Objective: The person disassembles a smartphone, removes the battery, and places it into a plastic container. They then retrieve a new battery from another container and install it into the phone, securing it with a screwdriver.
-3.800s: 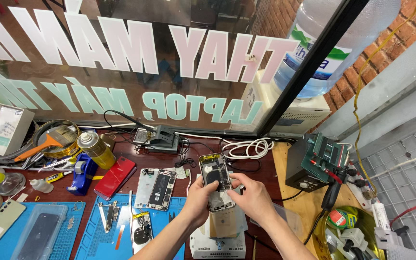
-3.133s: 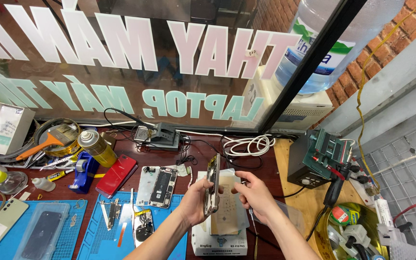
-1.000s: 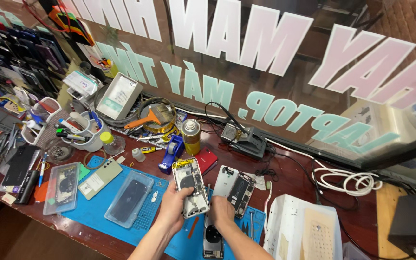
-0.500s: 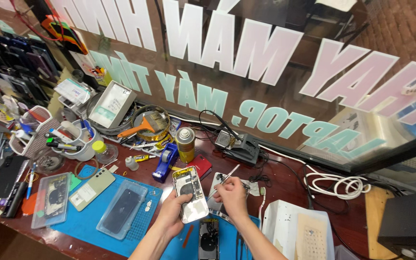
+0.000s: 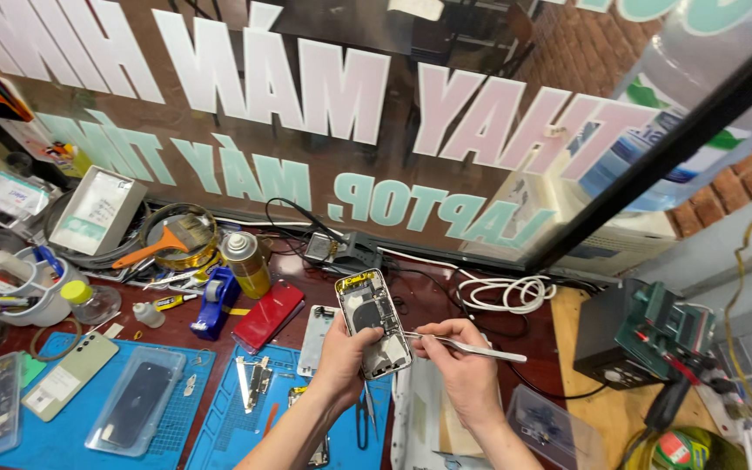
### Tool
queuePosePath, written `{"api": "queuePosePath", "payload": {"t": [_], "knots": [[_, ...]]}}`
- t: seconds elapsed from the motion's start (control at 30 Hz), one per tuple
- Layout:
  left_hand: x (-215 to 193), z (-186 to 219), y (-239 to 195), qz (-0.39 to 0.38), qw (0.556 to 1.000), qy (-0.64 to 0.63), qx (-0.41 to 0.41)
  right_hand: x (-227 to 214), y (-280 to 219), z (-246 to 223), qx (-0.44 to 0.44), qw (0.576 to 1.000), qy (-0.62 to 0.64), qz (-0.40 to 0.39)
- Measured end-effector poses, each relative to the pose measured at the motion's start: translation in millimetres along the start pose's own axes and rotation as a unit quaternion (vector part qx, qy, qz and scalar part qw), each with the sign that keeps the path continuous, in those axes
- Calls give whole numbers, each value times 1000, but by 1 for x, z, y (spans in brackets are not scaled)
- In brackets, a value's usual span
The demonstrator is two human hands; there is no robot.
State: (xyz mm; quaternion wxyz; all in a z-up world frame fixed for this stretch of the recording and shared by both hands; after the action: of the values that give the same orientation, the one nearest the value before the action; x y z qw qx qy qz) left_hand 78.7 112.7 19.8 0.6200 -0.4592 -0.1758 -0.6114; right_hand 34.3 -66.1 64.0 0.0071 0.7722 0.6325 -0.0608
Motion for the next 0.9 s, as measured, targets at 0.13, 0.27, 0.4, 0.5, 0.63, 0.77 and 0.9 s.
{"api": "queuePosePath", "payload": {"t": [0.13, 0.27, 0.4, 0.5, 0.63, 0.77, 0.9], "knots": [[26, -28, -5, -5, 1000, -2, -16, -32, -17, -10, -38, 991, -111, 58], [44, -51, -10, -26, 999, -1, -23, -61, -35, -24, -70, 965, -234, 100], [54, -67, -8, -28, 999, -15, -36, -72, -51, -46, -208, 909, -336, 129], [55, -75, -7, -16, 999, -15, -42, -72, -59, -55, -317, 875, -344, 125], [58, -77, -5, -24, 999, -16, -38, -76, -56, -48, -292, 891, -323, 132], [57, -74, -7, -38, 999, 5, -21, -83, -44, -27, -89, 962, -223, 130], [55, -76, -5, -31, 999, 10, -12, -80, -43, -32, -104, 962, -203, 153]]}}
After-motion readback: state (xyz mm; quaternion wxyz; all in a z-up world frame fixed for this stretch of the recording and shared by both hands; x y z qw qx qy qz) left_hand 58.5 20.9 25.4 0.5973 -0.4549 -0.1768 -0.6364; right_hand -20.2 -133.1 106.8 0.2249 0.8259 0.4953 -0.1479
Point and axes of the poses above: each hand's wrist, its own y-axis towards the middle knuckle, its own x-axis out of the palm, z = x × y, the point moved 5 cm from there along y, towards the middle knuckle, and after that the axes turned 15 degrees about -y, right-handed, at the moved point
